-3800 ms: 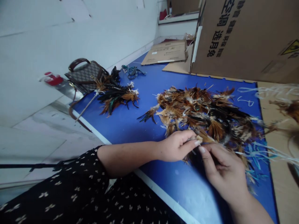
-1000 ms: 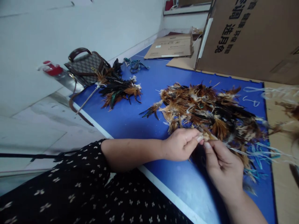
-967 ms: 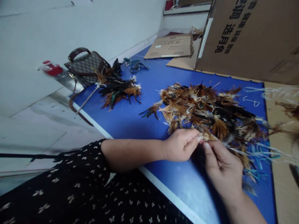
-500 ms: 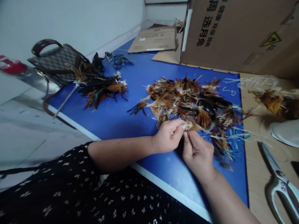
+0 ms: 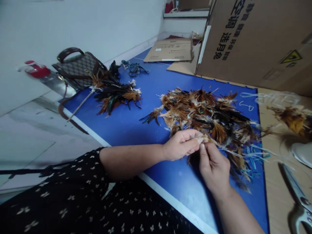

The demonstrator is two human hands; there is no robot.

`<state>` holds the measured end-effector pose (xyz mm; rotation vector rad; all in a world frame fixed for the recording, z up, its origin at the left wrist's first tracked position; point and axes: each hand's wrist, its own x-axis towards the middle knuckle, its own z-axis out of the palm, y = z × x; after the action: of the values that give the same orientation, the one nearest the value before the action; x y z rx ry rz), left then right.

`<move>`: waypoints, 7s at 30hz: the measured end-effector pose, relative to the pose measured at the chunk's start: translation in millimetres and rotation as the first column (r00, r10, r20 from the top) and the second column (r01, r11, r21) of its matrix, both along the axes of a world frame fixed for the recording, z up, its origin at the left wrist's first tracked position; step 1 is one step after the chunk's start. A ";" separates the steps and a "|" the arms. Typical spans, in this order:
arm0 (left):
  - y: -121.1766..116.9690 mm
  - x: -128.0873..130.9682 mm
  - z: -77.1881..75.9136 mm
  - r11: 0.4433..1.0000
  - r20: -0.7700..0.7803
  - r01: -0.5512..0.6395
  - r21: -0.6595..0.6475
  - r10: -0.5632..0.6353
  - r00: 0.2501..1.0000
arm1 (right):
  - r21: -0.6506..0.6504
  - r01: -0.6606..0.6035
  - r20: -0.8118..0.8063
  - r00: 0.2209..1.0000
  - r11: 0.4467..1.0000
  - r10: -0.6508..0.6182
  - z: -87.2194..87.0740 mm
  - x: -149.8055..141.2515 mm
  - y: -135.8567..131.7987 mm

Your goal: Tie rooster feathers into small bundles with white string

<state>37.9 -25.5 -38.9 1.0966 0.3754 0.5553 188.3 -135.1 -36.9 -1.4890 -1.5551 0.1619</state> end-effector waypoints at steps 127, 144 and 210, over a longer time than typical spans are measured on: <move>6.7 14.5 -16.7 0.952 -0.023 -0.129 0.278 0.141 0.990 | 0.063 0.005 0.126 0.992 0.998 -0.013 11.9 -2.9 -4.8; 19.9 -7.4 13.1 0.619 -0.254 0.321 0.717 -0.197 0.947 | -0.129 -0.073 0.009 0.997 0.989 0.075 20.4 45.2 -6.9; 28.6 -5.7 3.7 0.983 -0.069 -0.020 0.180 0.033 0.997 | -0.340 -0.023 -0.778 0.568 0.940 -0.268 18.6 19.3 0.6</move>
<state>32.2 3.1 -35.2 1.2894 0.4089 0.5822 207.6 -134.5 -18.3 -1.4278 -0.6538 0.9329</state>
